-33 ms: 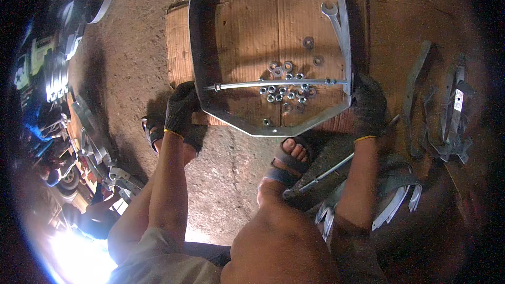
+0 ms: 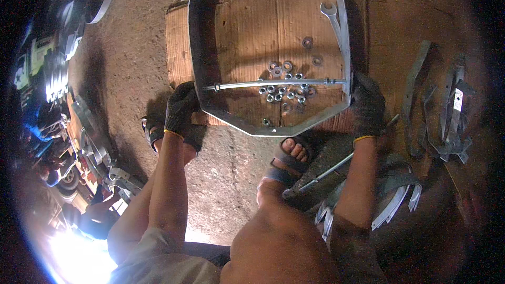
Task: The person sits on the floor and assembles a metal frame by inserting a metal rod into a curved metal piece. They use a wrench to tighten nuts onto the rod, securing the components together. The person handles washers and nuts from a pile on the floor, repeatedly adjusting the rod and tightening the fasteners.
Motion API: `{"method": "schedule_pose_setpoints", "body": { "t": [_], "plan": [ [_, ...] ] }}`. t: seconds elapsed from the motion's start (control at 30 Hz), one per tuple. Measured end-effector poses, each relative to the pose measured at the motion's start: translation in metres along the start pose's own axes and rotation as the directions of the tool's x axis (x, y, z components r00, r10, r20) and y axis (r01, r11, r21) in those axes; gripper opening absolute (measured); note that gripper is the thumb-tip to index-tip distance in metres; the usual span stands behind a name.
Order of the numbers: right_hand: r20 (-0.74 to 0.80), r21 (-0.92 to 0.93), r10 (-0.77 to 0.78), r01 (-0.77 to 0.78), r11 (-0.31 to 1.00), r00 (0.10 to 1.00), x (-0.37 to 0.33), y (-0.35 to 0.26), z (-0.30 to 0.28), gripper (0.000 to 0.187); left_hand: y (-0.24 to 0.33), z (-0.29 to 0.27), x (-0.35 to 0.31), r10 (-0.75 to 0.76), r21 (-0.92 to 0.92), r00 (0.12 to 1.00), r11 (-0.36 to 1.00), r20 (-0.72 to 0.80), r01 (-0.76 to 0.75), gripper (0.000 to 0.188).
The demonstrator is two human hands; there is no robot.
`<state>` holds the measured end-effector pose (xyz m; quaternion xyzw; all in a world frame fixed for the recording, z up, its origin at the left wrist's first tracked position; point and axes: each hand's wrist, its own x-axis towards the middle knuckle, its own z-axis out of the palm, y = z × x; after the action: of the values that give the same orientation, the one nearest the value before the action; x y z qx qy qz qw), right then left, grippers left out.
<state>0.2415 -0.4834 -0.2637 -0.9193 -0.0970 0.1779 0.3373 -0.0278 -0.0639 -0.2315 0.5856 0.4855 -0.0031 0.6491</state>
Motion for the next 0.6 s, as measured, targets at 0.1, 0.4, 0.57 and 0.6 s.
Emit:
{"method": "schedule_pose_setpoints", "body": {
  "t": [0.1,0.4,0.57,0.6],
  "plan": [
    [0.053,0.206,0.095,-0.104,0.973,0.994,-0.003,-0.01,-0.001,0.029,-0.01,-0.002,0.005,0.013,-0.036,1.0,0.999,0.0,-0.013,0.031],
    [-0.056,0.393,0.155,-0.121,0.912,0.986,-0.008,-0.003,0.009,0.024,-0.009,-0.007,0.006,0.118,0.232,0.993,0.965,0.022,-0.12,0.034],
    [0.091,0.316,0.213,-0.231,0.92,0.973,0.0,-0.011,0.007,0.025,-0.002,0.003,-0.001,0.06,0.188,0.998,0.981,-0.013,-0.057,0.033],
    [0.129,0.345,0.224,-0.255,0.903,0.966,0.004,-0.02,0.007,0.025,-0.007,-0.007,0.002,0.07,0.148,0.998,0.987,0.003,-0.069,0.032]
  ]
}}
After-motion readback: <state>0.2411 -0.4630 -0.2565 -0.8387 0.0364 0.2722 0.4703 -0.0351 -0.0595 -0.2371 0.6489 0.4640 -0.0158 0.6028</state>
